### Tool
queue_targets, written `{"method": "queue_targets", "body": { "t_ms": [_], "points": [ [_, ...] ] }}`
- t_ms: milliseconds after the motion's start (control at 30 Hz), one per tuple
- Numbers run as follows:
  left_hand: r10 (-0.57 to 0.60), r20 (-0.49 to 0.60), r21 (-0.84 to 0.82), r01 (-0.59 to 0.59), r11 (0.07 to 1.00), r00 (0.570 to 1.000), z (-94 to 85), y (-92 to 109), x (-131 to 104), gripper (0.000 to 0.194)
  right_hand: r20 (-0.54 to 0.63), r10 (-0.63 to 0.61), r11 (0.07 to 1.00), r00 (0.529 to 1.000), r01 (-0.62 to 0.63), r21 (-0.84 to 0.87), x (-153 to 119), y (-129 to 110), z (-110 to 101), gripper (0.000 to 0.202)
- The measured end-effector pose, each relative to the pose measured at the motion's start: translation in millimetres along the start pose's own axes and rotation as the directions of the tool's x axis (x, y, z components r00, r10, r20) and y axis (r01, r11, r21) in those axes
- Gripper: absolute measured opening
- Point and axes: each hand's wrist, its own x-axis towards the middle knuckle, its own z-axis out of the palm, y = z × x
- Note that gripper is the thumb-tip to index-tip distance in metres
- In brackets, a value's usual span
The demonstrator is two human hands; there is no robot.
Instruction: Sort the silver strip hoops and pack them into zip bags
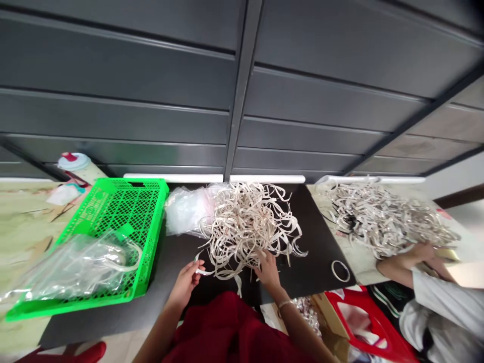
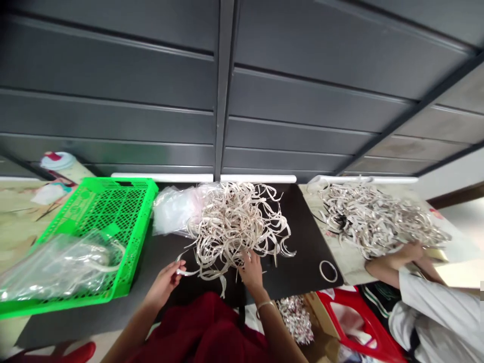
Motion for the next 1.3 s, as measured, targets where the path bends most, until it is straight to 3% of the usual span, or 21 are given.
{"method": "queue_targets", "body": {
  "t_ms": [133,267,367,533,767,900,1000,1100,1200,1300],
  "points": [
    [0.015,-0.046,-0.086,-0.018,0.996,0.999,11.2,-17.5,-11.9,0.025,0.158,-0.195,0.975,0.968,0.209,-0.074,35.5,-17.0,-2.1,0.075],
    [0.036,-0.090,-0.147,-0.049,0.988,0.995,32.0,-42.6,-25.6,0.026,0.252,-0.325,0.935,0.912,0.349,-0.058,74.8,-6.0,-21.9,0.066],
    [0.037,-0.103,-0.163,-0.054,0.985,0.994,49.2,-58.9,-31.0,0.030,0.255,-0.416,0.905,0.873,0.426,0.019,99.9,3.8,-45.5,0.058],
    [0.037,-0.110,-0.147,-0.053,0.988,0.993,66.1,-70.5,-31.1,0.032,0.132,-0.426,0.902,0.895,0.409,0.140,132.9,-1.8,-89.7,0.021],
    [0.047,-0.062,-0.088,-0.053,0.995,0.997,70.6,-54.4,-24.8,0.026,-0.101,-0.356,0.879,0.929,0.369,0.302,166.9,-14.8,-154.4,0.030],
    [0.048,-0.041,-0.075,-0.051,0.996,0.998,68.2,-49.1,-24.1,0.022,-0.233,-0.322,0.866,0.918,0.385,0.319,179.6,-18.2,-175.5,0.032],
    [0.032,-0.006,-0.064,-0.032,0.997,0.999,61.9,-48.2,-25.4,0.023,-0.293,-0.294,0.875,0.910,0.380,0.299,184.2,-23.2,-175.8,0.034],
    [0.012,0.023,-0.055,-0.011,0.998,1.000,49.3,-43.8,-24.1,0.024,-0.307,-0.267,0.901,0.913,0.350,0.256,176.2,-29.4,-162.6,0.037],
    [-0.016,0.016,-0.056,0.017,0.998,1.000,31.9,-35.1,-19.0,0.022,-0.305,-0.240,0.931,0.922,0.307,0.196,147.7,-37.2,-138.4,0.037],
    [-0.035,-0.013,-0.076,0.034,0.997,0.999,14.9,-26.8,-12.9,0.018,-0.235,-0.267,0.941,0.935,0.306,0.147,101.3,-48.6,-103.0,0.038]
  ]
}}
